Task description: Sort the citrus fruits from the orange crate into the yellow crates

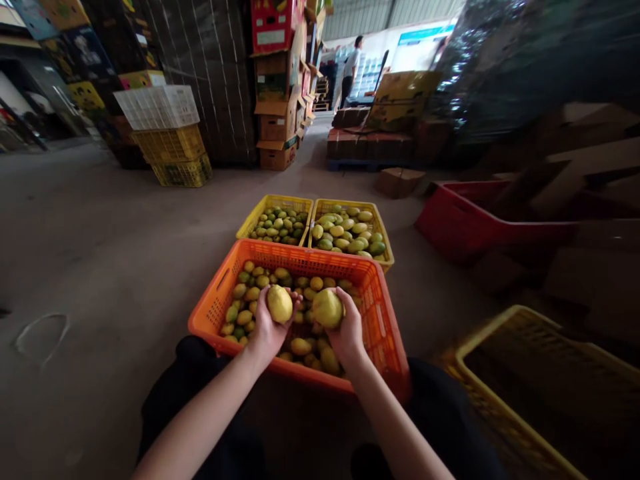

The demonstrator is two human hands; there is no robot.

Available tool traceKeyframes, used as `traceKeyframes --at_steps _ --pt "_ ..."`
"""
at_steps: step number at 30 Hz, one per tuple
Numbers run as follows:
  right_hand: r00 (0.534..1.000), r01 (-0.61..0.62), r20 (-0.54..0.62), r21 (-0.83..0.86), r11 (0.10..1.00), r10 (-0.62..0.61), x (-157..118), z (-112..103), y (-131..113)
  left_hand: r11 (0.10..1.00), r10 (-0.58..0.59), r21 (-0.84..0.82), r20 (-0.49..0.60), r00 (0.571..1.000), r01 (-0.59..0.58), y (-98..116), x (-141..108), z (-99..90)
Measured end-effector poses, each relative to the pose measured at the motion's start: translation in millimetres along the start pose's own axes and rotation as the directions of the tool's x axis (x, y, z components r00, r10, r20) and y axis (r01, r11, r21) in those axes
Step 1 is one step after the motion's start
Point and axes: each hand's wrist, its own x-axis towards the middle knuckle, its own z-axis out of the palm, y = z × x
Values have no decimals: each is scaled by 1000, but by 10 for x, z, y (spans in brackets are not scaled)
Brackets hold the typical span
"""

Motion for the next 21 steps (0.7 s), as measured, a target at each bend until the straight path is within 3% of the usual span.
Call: traceKeyframes --at_steps 3,6,9,12,15,18,21 --pt "993 80 89 -88 993 -72 -6 -17 78 999 33 32 100 994 -36 -34 -40 20" --pt "967 217 181 -208 954 -180 -7 -69 196 978 122 145 189 974 -150 -69 -62 5" --pt "953 255 227 -255 933 -198 -29 -105 273 934 205 242 241 949 -264 -39 -66 -8" --pt "953 179 278 -190 965 -122 -71 -82 277 924 221 260 238 946 -281 24 -57 -1" --pt "955 6 297 -96 995 23 -100 -20 226 956 189 191 186 964 -225 78 -43 18" --pt "922 -138 358 -53 989 148 -109 26 145 991 99 76 136 986 -110 124 -37 40" --pt "877 -197 435 -61 978 204 -137 29 75 1000 -11 -6 77 997 12 166 -35 58"
